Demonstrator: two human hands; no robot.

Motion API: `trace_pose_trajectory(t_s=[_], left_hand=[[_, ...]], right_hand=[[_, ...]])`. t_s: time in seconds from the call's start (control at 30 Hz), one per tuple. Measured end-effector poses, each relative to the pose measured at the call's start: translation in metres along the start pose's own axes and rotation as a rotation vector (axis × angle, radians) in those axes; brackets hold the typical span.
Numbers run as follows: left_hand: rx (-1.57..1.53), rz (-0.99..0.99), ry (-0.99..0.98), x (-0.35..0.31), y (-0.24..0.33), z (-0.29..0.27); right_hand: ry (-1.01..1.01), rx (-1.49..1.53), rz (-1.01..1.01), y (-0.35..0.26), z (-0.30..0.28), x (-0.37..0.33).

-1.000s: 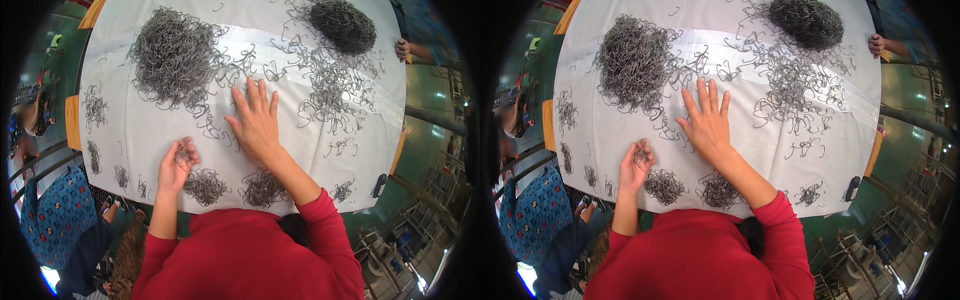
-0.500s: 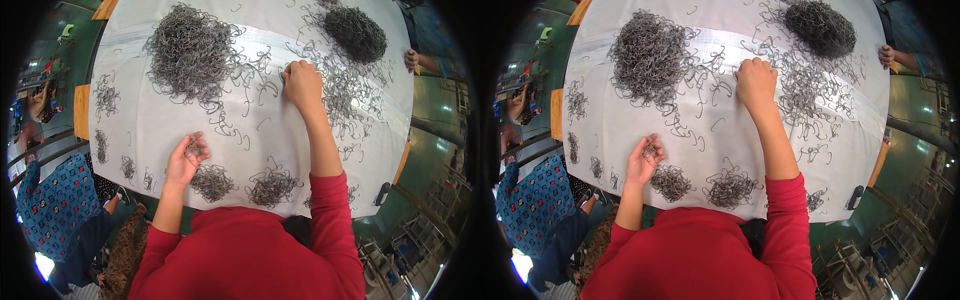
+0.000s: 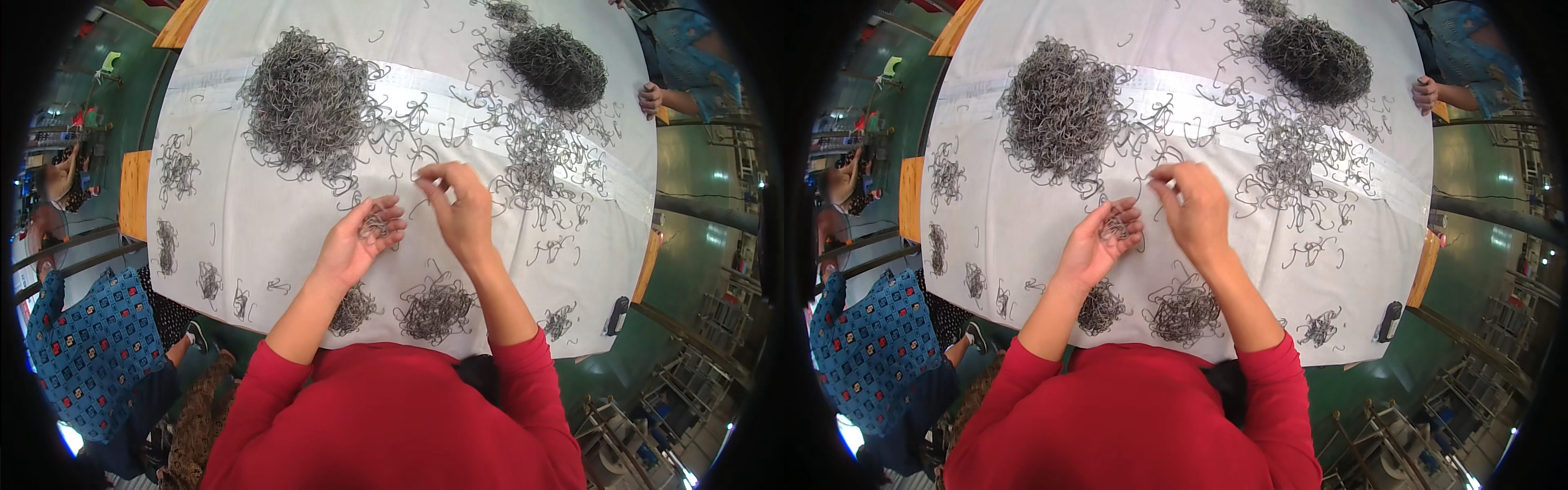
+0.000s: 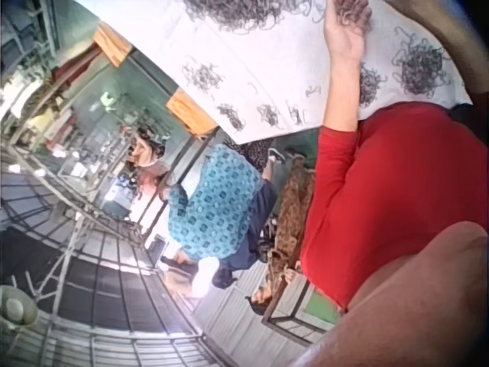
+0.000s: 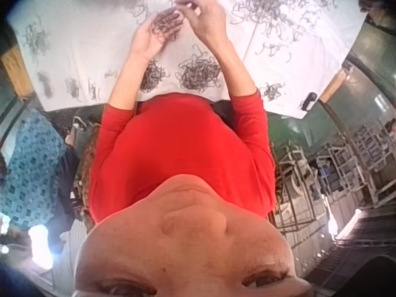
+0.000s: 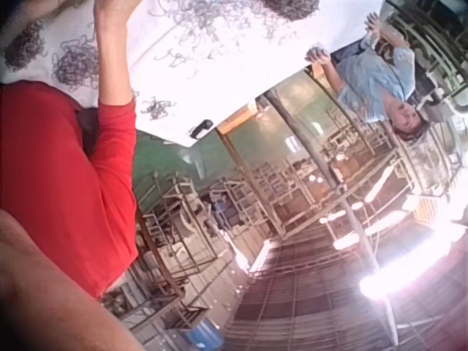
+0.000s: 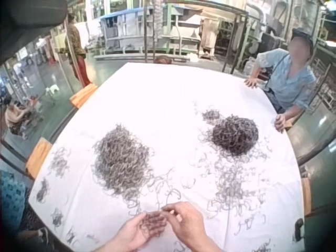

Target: The person sorts tangled metal wires on a white tablecloth by hand, picking up individual pieces and placing them into separate piles. The person occasionally gathers a pile and moves it to a different spot on the table.

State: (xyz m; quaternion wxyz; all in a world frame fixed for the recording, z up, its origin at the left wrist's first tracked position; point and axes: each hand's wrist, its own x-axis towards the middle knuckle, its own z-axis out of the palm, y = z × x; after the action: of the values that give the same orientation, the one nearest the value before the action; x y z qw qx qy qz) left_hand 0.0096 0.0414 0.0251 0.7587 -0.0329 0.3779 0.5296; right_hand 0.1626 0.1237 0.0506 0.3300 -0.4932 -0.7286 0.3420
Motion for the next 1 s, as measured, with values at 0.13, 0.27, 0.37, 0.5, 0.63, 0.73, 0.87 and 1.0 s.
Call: trace_pose_trajectory(t_s=[0.13,0.27,0.37,0.5,0.63,0.73,0.87,1.0], left_hand=[[-0.091,-0.016,0.006,0.017,-0.003,0.012],[-0.077,-0.015,0.050,0.021,-0.001,0.012],[-0.077,0.023,0.062,0.016,0.006,0.002],[-0.106,0.101,0.116,0.004,0.019,-0.026],[-0.133,0.139,0.180,-0.009,0.026,-0.045],[-0.127,0.144,0.163,-0.014,0.028,-0.047],[-0.126,0.134,0.166,-0.017,0.027,-0.042],[-0.118,0.107,0.148,-0.014,0.019,-0.042]], right_hand=[[-0.169,-0.023,-0.078,-0.007,-0.002,0.006],[0.092,-0.422,-0.094,0.060,-0.004,0.054],[0.065,-0.643,-0.011,0.083,-0.006,0.068],[-0.107,-0.735,0.145,0.072,0.007,0.039],[-0.040,-0.683,0.091,0.053,0.005,0.011],[0.135,-0.478,0.054,0.068,-0.023,0.028],[0.086,-0.344,0.066,0.078,-0.041,0.061],[-0.097,-0.371,0.048,0.068,-0.035,0.067]])
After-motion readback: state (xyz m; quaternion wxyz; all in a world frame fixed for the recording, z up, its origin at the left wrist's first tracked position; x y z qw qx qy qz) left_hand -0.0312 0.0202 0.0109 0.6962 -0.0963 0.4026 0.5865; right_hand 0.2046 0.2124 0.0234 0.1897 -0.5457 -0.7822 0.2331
